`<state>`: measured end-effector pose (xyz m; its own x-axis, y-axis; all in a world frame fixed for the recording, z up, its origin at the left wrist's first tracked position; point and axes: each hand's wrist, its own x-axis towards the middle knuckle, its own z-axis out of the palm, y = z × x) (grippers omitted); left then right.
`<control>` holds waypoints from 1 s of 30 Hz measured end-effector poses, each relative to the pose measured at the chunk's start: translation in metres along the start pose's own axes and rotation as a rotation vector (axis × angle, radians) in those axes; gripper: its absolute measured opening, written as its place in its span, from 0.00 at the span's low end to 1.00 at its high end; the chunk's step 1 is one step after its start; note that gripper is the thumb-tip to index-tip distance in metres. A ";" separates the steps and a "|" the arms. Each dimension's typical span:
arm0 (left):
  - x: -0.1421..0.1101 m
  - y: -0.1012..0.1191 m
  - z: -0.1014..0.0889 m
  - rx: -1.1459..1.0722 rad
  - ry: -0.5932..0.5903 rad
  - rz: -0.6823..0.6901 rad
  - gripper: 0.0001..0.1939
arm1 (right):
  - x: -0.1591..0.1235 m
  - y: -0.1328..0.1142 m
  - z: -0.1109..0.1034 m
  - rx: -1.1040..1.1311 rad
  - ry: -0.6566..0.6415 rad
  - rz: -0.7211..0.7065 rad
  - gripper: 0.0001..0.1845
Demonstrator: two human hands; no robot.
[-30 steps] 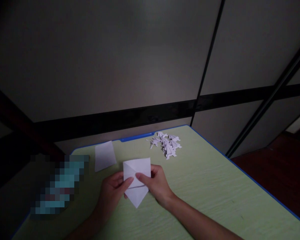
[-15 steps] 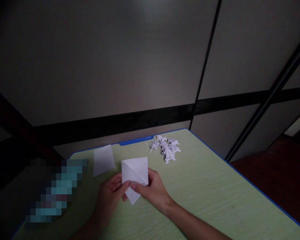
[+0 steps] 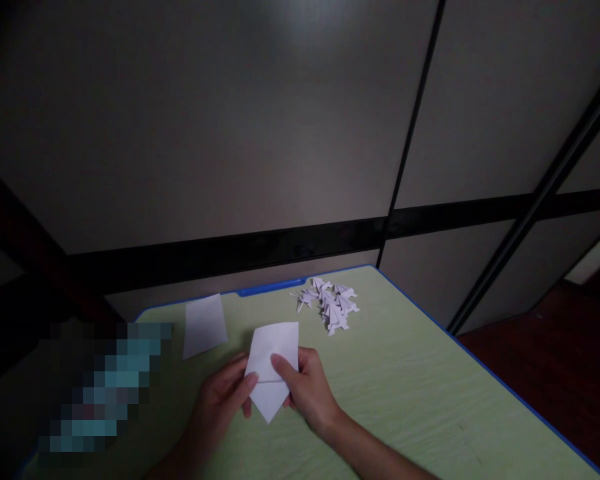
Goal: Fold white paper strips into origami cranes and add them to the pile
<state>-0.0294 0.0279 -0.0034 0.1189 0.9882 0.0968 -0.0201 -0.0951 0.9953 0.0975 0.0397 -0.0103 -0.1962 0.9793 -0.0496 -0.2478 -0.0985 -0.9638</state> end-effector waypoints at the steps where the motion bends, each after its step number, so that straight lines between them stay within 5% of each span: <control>1: 0.000 0.000 0.000 -0.003 -0.023 -0.001 0.11 | 0.000 0.000 0.000 0.007 0.002 0.001 0.18; 25: -0.001 -0.006 0.000 0.016 -0.029 -0.127 0.15 | 0.003 0.004 -0.001 0.045 0.027 -0.009 0.19; 30: -0.002 0.005 -0.001 0.019 0.076 -0.143 0.16 | 0.001 0.003 -0.004 0.035 -0.048 0.001 0.18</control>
<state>-0.0308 0.0255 0.0013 0.0442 0.9980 -0.0458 0.0103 0.0454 0.9989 0.1005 0.0416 -0.0140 -0.2412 0.9697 -0.0373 -0.2806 -0.1065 -0.9539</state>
